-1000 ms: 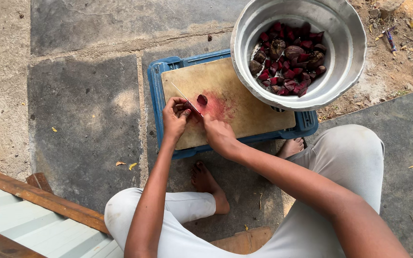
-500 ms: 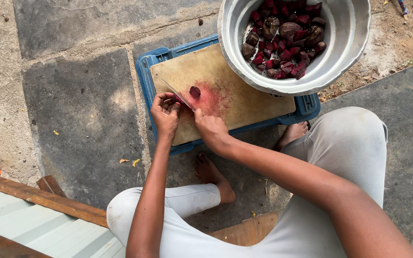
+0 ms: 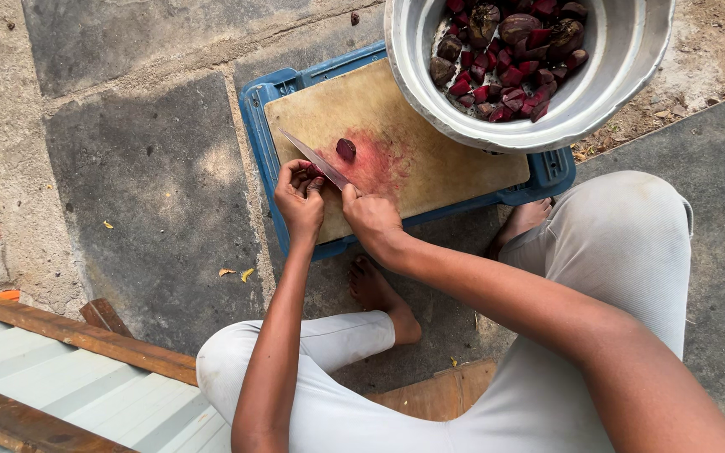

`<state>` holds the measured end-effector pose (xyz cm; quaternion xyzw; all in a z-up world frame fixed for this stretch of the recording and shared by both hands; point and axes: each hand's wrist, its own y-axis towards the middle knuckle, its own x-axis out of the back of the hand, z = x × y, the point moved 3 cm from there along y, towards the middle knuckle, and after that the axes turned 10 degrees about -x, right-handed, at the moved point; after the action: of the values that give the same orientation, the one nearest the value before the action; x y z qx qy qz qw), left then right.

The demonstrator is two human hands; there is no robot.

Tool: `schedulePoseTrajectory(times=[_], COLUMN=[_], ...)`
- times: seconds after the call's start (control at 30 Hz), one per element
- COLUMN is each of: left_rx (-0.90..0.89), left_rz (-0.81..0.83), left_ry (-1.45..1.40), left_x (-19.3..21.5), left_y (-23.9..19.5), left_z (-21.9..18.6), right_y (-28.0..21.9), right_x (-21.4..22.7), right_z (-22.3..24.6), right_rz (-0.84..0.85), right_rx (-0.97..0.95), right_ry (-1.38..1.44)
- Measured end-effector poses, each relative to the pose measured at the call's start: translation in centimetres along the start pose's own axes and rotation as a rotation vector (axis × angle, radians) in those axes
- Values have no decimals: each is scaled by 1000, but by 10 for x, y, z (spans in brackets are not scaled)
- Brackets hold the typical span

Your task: The person sits on outdoor steps and uses a knife to cut dark red fruits on a wooden board, placing the cut pieces into a metal colander. The person occasionally wipes the knife blade with their hand.

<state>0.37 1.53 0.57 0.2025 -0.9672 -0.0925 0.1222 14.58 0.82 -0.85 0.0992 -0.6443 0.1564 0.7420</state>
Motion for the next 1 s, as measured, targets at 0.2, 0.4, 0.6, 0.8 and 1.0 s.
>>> schedulePoseTrajectory(times=[0.2,0.4,0.6,0.8,1.0], left_rx=[11,43,0,41,67], left_rz=[-9,-18,-4,-17,-2], left_ry=[86,106,249,265,239], left_x=[1,-1,-3,-2,0], left_y=[3,3,6,11,16], left_z=[-7,-18,-25,-30,-22], right_y=[0,0,3,5,6], right_x=[4,4,10,34,54], right_z=[-1,-4,-10,-19,-37], right_rz=[1,60,110,264,320], right_rx=[10,14,26,0,-124], right_ry=[30,71,127,285,526])
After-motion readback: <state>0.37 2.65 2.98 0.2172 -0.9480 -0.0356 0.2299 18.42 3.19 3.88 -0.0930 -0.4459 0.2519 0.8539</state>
